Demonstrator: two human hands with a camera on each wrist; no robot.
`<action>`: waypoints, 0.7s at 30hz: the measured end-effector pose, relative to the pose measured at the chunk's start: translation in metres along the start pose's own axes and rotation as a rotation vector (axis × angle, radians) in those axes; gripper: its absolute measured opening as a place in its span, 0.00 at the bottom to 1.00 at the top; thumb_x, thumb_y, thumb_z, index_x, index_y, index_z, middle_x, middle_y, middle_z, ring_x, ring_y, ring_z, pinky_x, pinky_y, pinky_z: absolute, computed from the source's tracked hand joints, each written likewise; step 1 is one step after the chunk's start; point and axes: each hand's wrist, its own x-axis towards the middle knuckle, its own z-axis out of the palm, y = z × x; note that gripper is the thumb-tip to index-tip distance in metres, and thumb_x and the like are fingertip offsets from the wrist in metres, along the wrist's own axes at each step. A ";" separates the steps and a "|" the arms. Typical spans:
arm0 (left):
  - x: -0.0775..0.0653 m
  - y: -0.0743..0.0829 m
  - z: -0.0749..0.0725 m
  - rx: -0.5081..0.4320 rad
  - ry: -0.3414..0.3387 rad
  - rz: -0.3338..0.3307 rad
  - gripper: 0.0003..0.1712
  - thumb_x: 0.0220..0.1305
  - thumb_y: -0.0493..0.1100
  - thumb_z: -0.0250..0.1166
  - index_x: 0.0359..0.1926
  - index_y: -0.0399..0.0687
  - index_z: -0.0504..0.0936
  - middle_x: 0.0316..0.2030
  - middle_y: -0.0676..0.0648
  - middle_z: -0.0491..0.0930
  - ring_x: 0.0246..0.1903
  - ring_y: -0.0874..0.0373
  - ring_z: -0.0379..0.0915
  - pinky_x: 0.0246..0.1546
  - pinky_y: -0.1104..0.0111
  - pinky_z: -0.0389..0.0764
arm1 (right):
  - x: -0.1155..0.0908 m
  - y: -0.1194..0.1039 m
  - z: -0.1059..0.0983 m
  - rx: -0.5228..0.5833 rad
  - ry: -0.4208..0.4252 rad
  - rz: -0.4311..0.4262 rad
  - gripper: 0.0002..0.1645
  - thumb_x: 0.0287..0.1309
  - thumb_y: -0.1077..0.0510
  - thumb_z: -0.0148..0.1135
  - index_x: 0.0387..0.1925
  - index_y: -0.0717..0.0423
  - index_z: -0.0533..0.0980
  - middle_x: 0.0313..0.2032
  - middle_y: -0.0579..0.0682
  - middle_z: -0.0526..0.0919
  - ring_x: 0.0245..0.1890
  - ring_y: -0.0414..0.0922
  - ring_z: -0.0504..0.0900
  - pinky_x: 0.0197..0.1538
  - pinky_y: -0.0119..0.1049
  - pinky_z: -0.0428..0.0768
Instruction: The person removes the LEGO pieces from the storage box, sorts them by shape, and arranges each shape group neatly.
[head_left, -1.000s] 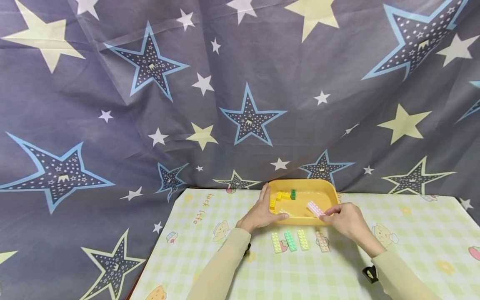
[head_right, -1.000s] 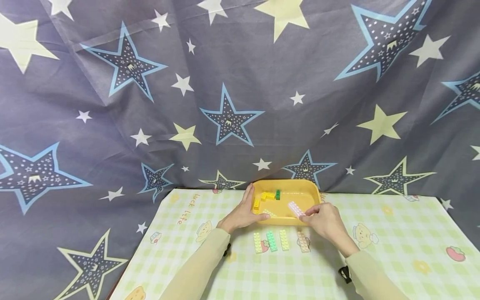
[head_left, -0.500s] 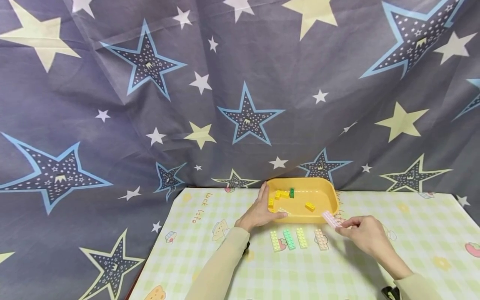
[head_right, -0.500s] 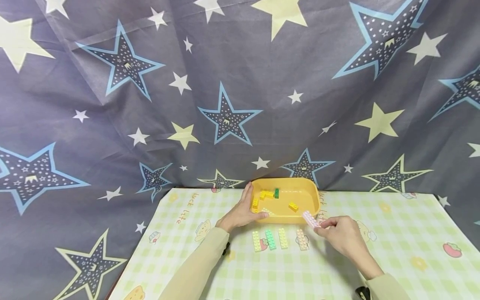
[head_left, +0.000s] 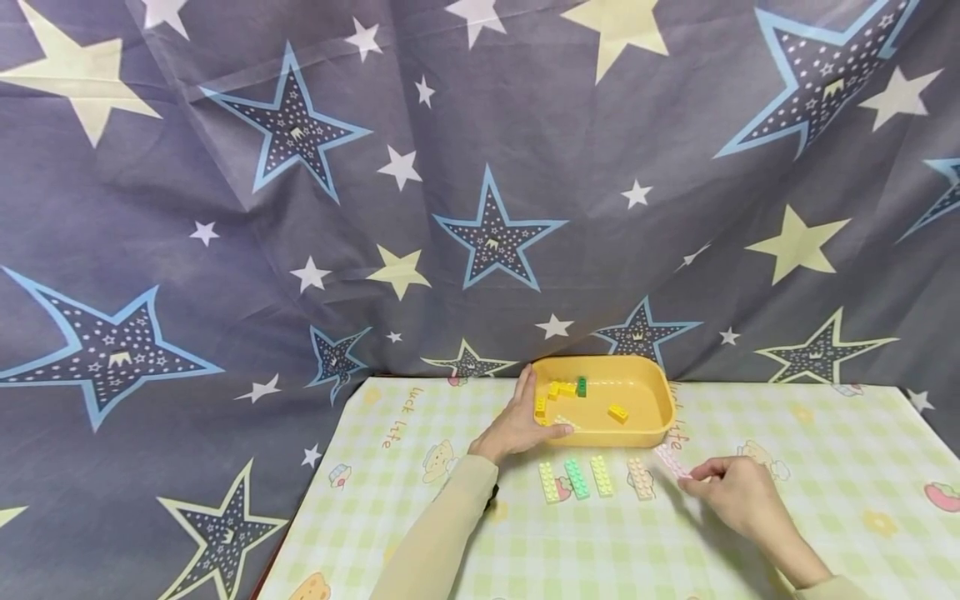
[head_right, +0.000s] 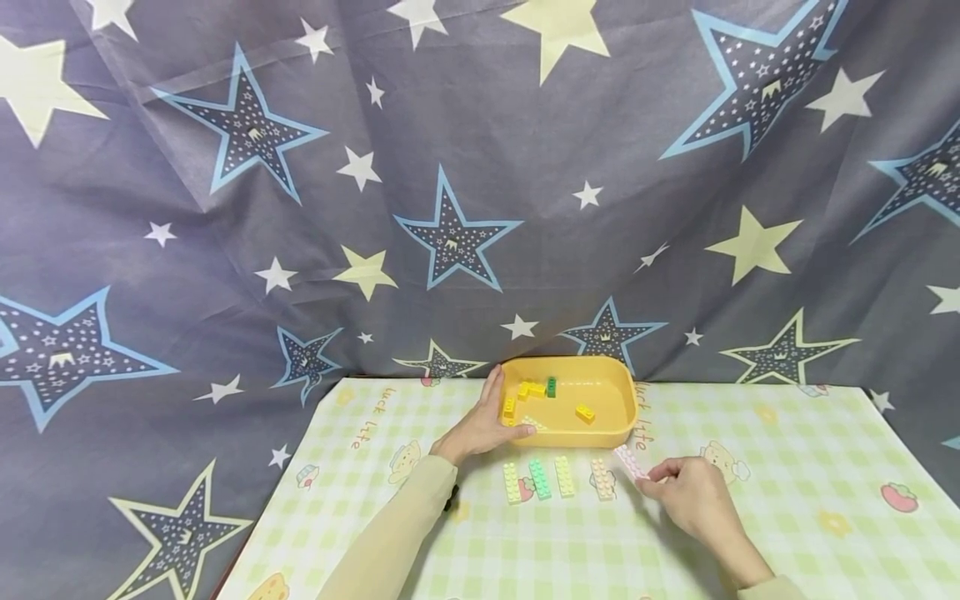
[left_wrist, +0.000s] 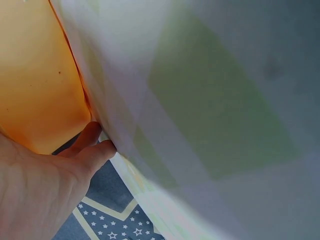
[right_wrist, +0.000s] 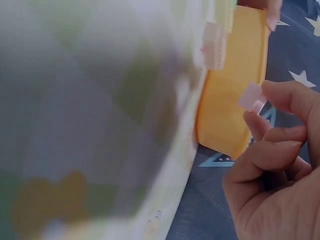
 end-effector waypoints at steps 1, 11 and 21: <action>0.000 0.000 0.000 -0.002 0.000 -0.001 0.76 0.63 0.69 0.76 0.90 0.49 0.33 0.91 0.50 0.27 0.88 0.41 0.46 0.85 0.49 0.63 | 0.000 0.001 0.002 0.003 -0.005 0.009 0.12 0.61 0.49 0.78 0.33 0.55 0.91 0.19 0.42 0.82 0.24 0.41 0.73 0.29 0.32 0.69; 0.000 -0.001 0.001 0.007 0.000 -0.005 0.77 0.62 0.70 0.76 0.90 0.50 0.33 0.91 0.51 0.27 0.88 0.42 0.47 0.85 0.48 0.64 | 0.004 0.004 0.016 -0.041 -0.018 0.051 0.11 0.61 0.52 0.76 0.29 0.55 0.89 0.20 0.42 0.83 0.25 0.43 0.75 0.28 0.34 0.69; -0.001 0.001 0.000 -0.008 0.006 0.004 0.77 0.62 0.69 0.77 0.90 0.48 0.34 0.91 0.50 0.28 0.89 0.42 0.46 0.85 0.48 0.63 | 0.001 0.005 0.019 -0.094 -0.018 0.030 0.13 0.57 0.50 0.79 0.26 0.54 0.88 0.19 0.43 0.82 0.23 0.43 0.74 0.28 0.36 0.68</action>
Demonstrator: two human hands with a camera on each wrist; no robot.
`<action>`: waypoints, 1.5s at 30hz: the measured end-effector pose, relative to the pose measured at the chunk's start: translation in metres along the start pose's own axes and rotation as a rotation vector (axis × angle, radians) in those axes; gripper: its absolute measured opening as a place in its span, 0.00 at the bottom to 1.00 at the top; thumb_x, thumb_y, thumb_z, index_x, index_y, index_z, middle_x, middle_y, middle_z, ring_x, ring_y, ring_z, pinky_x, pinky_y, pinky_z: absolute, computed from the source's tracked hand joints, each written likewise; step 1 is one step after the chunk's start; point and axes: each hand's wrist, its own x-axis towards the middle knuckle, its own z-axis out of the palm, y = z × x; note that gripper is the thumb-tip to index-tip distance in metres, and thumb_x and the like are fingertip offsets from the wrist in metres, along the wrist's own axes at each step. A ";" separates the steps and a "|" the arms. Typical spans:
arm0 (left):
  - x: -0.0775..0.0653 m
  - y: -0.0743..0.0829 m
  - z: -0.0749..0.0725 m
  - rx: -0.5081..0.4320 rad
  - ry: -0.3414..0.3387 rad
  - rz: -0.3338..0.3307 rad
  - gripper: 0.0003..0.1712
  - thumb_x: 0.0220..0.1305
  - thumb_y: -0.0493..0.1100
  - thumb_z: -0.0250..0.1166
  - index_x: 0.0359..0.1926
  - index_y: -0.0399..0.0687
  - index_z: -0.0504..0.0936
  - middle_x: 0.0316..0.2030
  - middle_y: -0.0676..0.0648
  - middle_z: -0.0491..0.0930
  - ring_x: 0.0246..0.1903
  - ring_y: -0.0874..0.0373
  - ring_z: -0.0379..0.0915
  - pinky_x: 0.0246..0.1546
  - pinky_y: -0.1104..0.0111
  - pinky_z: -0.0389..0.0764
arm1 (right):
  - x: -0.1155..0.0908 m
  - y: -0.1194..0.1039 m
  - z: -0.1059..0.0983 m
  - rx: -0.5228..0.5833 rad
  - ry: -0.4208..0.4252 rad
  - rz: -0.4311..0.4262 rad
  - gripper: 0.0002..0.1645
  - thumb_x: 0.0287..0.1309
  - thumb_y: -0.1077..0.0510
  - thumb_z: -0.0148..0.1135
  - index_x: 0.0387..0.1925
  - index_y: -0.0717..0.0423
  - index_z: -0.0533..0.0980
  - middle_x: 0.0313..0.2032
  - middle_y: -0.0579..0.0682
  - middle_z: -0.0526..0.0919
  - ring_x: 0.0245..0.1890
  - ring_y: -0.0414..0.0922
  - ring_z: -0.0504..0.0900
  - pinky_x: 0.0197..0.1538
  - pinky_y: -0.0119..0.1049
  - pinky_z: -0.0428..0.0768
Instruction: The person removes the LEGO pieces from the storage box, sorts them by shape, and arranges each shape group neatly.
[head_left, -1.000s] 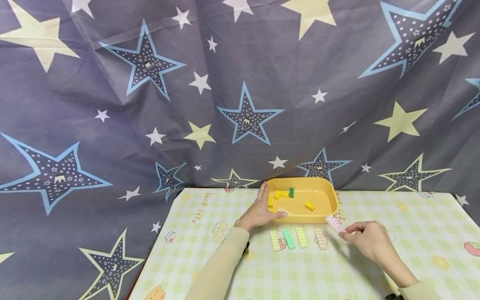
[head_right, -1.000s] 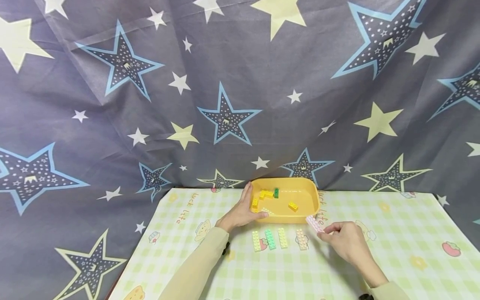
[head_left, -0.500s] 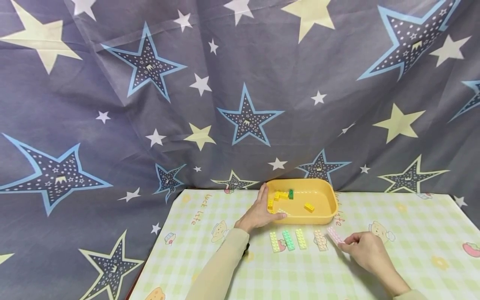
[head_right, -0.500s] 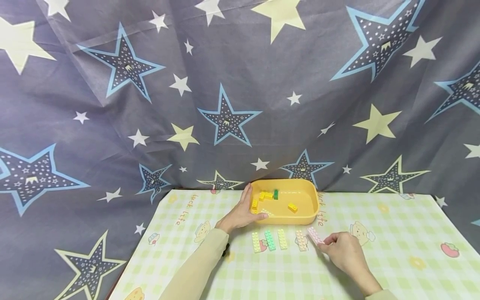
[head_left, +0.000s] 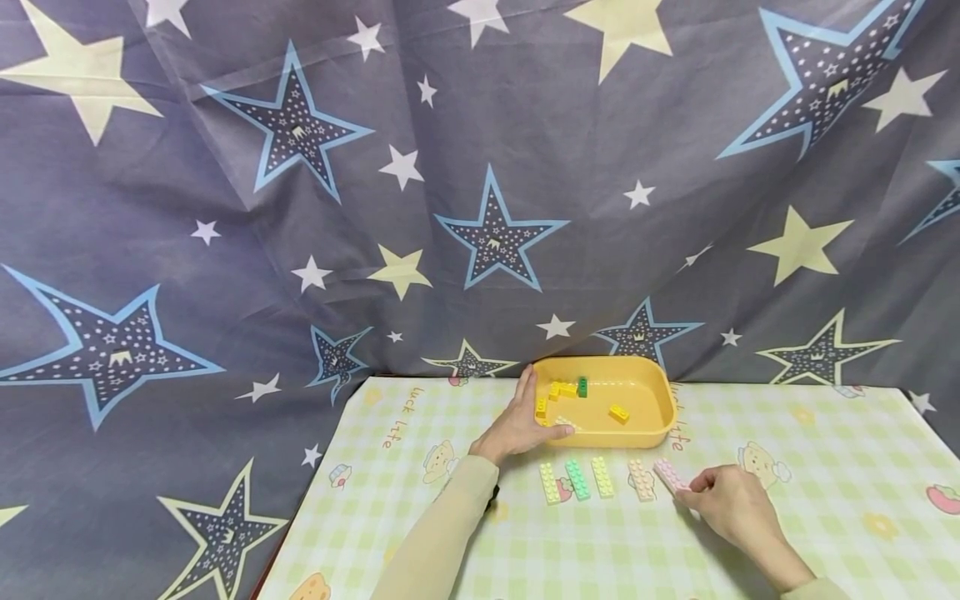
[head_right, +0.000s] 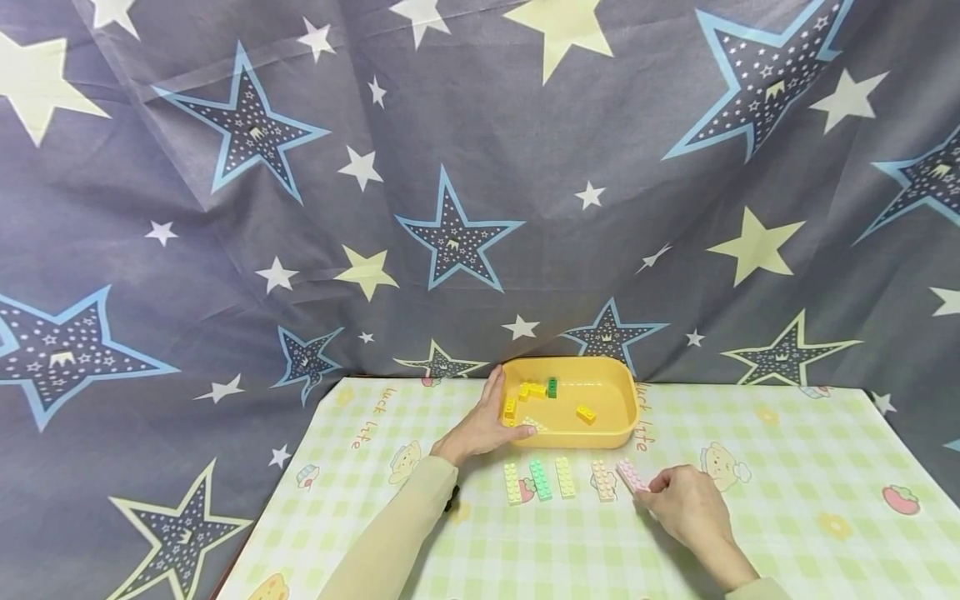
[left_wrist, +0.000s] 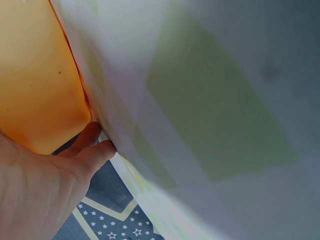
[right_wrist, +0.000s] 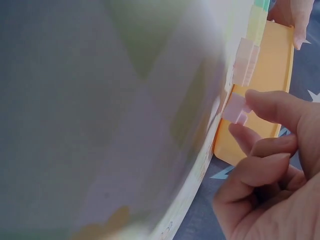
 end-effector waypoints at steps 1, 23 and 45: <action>0.000 0.000 0.000 0.002 0.000 0.000 0.77 0.62 0.69 0.77 0.90 0.48 0.34 0.91 0.50 0.28 0.88 0.42 0.46 0.85 0.48 0.63 | 0.000 0.000 0.001 -0.005 0.001 -0.005 0.13 0.57 0.50 0.80 0.26 0.54 0.88 0.20 0.43 0.82 0.23 0.43 0.74 0.28 0.36 0.68; -0.001 -0.007 0.000 0.011 0.006 -0.024 0.76 0.63 0.70 0.76 0.90 0.49 0.34 0.91 0.51 0.27 0.88 0.42 0.47 0.85 0.49 0.63 | 0.000 -0.010 0.005 -0.103 -0.027 -0.005 0.14 0.57 0.49 0.80 0.25 0.52 0.86 0.22 0.43 0.82 0.23 0.43 0.75 0.26 0.37 0.70; 0.002 -0.004 0.001 0.101 -0.005 -0.001 0.85 0.53 0.68 0.84 0.90 0.49 0.32 0.91 0.50 0.26 0.87 0.40 0.53 0.80 0.50 0.72 | 0.046 -0.078 -0.027 -0.097 0.059 -0.330 0.16 0.58 0.52 0.79 0.43 0.60 0.92 0.34 0.55 0.93 0.28 0.43 0.80 0.30 0.38 0.74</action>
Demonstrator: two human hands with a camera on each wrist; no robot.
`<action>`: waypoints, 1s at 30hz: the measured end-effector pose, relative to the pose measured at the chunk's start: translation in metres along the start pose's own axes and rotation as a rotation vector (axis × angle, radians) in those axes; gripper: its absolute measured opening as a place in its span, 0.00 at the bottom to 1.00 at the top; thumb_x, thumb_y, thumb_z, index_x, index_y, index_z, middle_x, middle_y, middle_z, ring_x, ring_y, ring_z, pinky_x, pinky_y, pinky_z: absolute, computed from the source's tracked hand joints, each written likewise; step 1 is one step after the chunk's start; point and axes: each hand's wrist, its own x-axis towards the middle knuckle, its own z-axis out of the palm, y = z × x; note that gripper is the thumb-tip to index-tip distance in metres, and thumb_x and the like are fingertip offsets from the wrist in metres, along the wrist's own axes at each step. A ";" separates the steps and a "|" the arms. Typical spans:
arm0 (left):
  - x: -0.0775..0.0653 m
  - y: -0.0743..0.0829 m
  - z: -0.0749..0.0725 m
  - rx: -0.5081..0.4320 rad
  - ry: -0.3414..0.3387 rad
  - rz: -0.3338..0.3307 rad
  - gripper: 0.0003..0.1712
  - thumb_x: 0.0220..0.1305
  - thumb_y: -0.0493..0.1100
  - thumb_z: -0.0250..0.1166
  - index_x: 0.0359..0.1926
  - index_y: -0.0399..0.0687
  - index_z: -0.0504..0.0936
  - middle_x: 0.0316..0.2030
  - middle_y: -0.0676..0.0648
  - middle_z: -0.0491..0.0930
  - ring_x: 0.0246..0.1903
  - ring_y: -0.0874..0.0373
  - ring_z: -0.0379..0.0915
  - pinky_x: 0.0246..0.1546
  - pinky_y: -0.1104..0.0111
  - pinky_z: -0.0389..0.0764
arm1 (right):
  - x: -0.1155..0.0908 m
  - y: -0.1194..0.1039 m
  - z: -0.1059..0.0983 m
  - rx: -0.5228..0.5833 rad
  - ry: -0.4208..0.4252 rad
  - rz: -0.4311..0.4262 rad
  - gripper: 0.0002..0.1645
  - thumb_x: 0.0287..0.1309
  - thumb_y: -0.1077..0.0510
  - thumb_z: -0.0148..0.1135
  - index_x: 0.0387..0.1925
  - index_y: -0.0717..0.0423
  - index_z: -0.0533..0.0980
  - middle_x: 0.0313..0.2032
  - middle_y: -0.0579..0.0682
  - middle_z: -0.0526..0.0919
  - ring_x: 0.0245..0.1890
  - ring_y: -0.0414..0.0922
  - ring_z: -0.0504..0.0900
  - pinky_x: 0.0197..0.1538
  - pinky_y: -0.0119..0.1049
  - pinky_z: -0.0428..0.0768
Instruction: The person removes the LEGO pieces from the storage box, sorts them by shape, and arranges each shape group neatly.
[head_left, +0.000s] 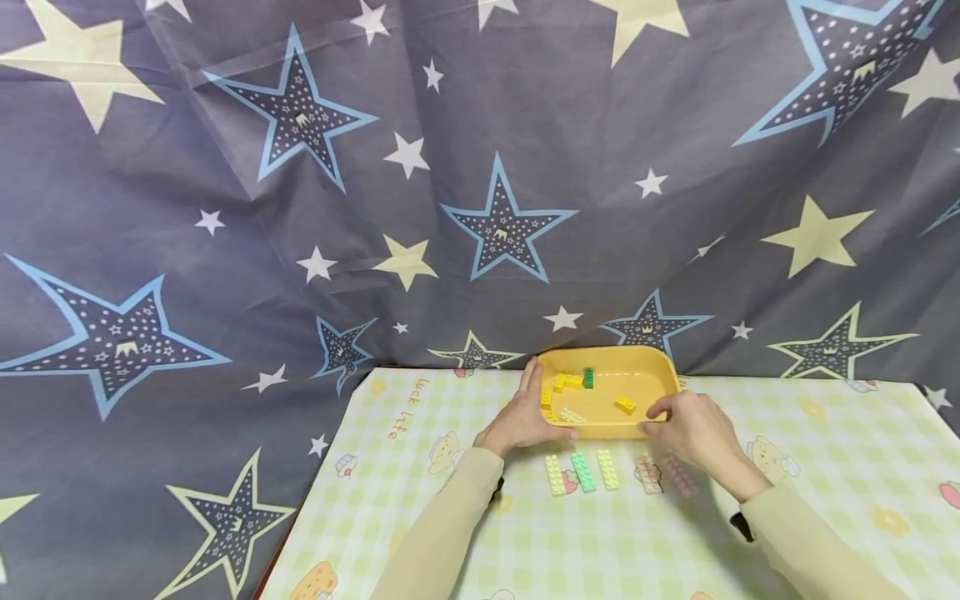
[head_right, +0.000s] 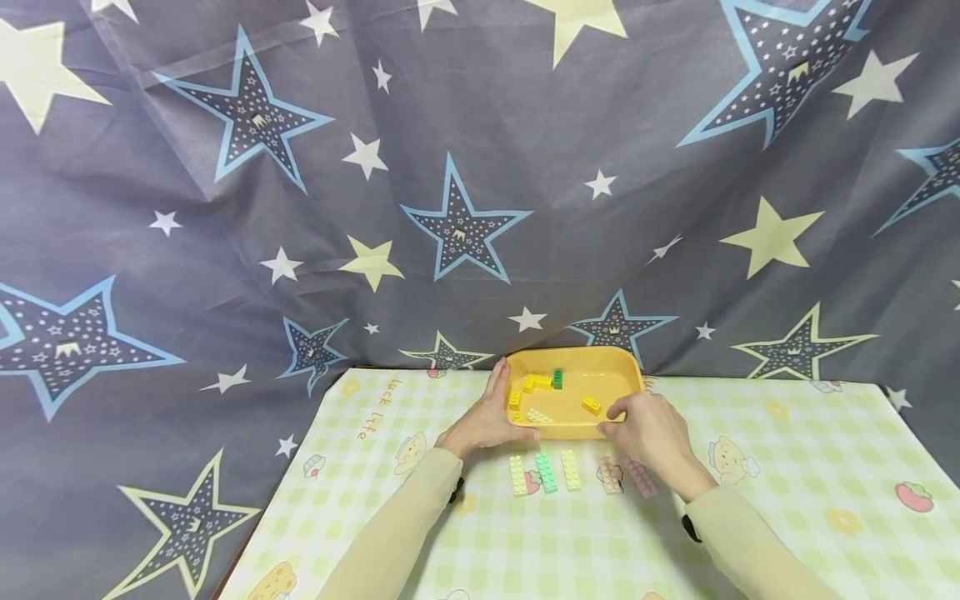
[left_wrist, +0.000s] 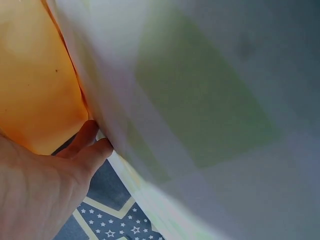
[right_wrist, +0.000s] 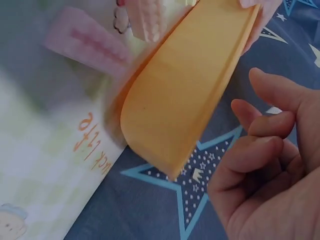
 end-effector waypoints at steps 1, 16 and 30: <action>0.000 0.000 0.000 0.010 0.005 0.002 0.85 0.53 0.67 0.85 0.90 0.49 0.32 0.91 0.50 0.26 0.87 0.41 0.53 0.80 0.51 0.72 | 0.005 -0.002 0.002 -0.003 -0.008 -0.004 0.16 0.59 0.52 0.79 0.43 0.59 0.92 0.32 0.53 0.92 0.27 0.43 0.79 0.29 0.38 0.74; 0.000 0.004 0.001 -0.017 0.003 -0.045 0.82 0.56 0.72 0.80 0.90 0.53 0.32 0.91 0.55 0.26 0.86 0.41 0.56 0.78 0.46 0.75 | 0.058 -0.016 0.046 0.039 -0.107 -0.045 0.08 0.55 0.52 0.84 0.33 0.51 0.93 0.41 0.53 0.96 0.31 0.44 0.82 0.34 0.37 0.76; 0.003 0.004 0.003 -0.001 0.010 -0.056 0.81 0.57 0.74 0.77 0.90 0.53 0.32 0.91 0.55 0.27 0.87 0.44 0.52 0.82 0.49 0.69 | 0.080 -0.018 0.068 0.094 -0.303 0.066 0.04 0.57 0.58 0.81 0.32 0.55 0.93 0.36 0.50 0.95 0.39 0.44 0.86 0.53 0.48 0.87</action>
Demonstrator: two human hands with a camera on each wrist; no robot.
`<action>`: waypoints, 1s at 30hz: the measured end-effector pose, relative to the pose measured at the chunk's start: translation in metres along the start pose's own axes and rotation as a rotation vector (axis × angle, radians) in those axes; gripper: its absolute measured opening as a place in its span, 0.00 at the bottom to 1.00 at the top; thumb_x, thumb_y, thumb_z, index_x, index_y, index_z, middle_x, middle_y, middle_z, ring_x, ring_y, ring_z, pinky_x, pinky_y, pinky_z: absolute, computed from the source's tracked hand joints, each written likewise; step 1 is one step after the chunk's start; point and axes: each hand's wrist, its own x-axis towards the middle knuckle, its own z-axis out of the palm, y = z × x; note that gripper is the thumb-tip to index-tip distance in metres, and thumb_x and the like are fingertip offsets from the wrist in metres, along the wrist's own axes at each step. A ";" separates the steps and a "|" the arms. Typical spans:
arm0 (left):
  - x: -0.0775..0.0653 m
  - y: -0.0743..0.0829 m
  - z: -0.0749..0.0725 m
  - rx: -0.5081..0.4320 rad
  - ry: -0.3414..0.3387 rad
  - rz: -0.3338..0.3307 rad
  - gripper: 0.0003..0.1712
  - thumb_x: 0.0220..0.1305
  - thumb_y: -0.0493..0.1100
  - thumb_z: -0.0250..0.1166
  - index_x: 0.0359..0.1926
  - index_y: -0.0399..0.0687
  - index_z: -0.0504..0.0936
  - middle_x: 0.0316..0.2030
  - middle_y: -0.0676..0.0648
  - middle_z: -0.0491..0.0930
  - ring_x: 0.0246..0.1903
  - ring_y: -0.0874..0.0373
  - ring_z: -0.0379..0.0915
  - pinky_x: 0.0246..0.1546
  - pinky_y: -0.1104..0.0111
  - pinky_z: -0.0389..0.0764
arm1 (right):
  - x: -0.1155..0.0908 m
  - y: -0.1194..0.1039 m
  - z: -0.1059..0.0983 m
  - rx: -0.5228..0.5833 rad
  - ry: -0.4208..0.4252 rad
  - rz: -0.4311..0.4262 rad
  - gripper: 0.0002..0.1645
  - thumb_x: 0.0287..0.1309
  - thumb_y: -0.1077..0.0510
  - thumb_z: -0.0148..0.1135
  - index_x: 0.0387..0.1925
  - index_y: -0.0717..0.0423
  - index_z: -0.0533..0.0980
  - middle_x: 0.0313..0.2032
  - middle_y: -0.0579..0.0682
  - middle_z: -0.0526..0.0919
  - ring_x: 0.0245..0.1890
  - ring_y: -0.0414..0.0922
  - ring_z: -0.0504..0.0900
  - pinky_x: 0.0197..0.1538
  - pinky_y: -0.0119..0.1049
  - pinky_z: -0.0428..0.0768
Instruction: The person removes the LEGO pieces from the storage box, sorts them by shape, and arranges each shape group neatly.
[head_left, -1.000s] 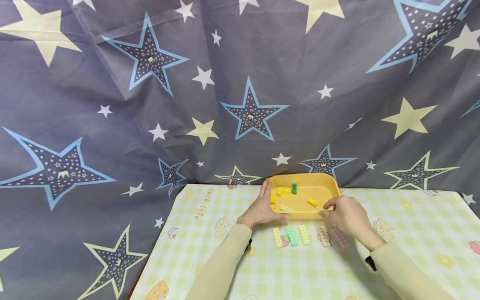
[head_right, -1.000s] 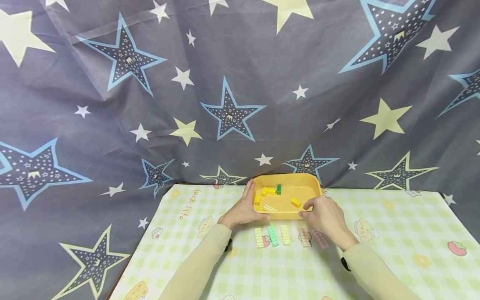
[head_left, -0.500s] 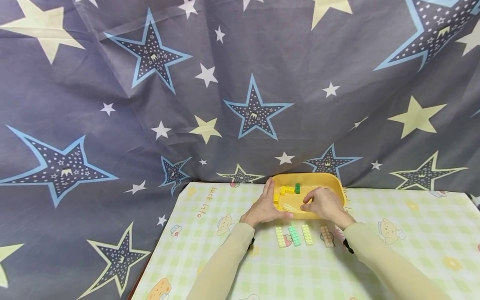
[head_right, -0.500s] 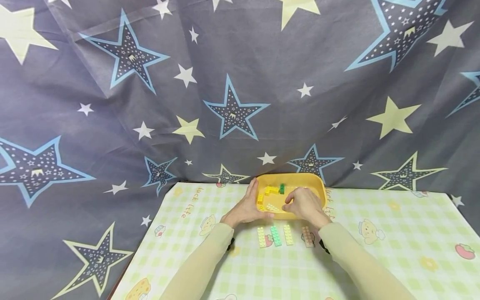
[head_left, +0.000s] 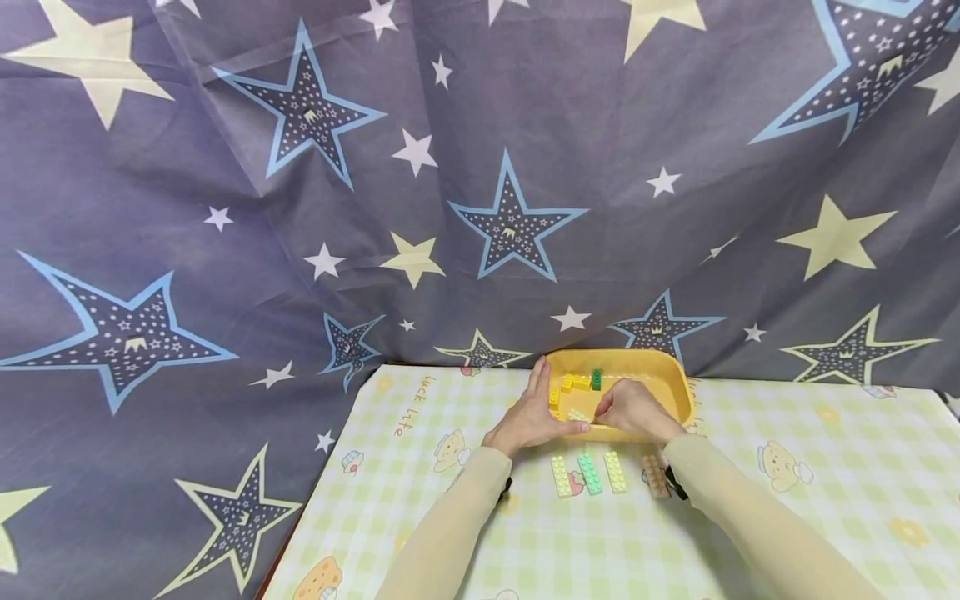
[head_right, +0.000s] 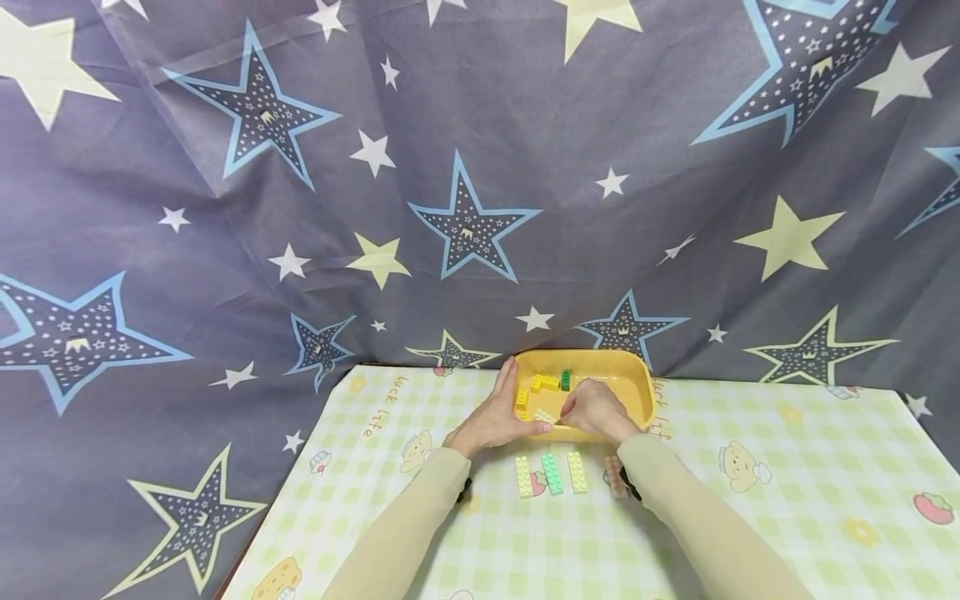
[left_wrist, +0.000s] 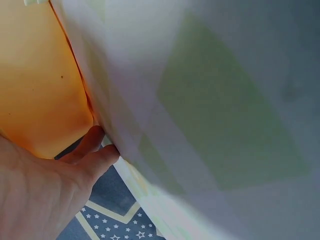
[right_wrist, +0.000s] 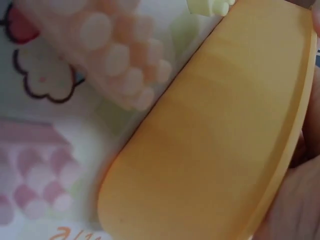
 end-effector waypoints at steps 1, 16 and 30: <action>0.000 0.000 0.000 0.001 0.000 0.003 0.81 0.57 0.74 0.78 0.90 0.53 0.32 0.91 0.54 0.28 0.87 0.44 0.52 0.83 0.49 0.69 | 0.001 0.000 0.000 -0.003 -0.005 0.005 0.04 0.57 0.58 0.80 0.31 0.54 0.93 0.36 0.49 0.94 0.38 0.44 0.86 0.54 0.48 0.87; 0.002 0.002 0.002 -0.006 -0.001 0.014 0.81 0.57 0.75 0.78 0.90 0.53 0.32 0.91 0.54 0.27 0.88 0.43 0.50 0.83 0.48 0.68 | 0.010 0.002 0.002 -0.019 -0.047 0.075 0.02 0.56 0.62 0.77 0.31 0.57 0.92 0.39 0.52 0.94 0.41 0.47 0.87 0.57 0.48 0.89; -0.001 0.004 -0.002 0.047 -0.001 0.022 0.80 0.58 0.76 0.76 0.90 0.50 0.34 0.91 0.53 0.27 0.85 0.40 0.58 0.77 0.47 0.75 | 0.011 0.005 0.011 0.004 0.050 0.108 0.09 0.56 0.53 0.83 0.34 0.55 0.93 0.40 0.52 0.95 0.39 0.46 0.89 0.49 0.47 0.90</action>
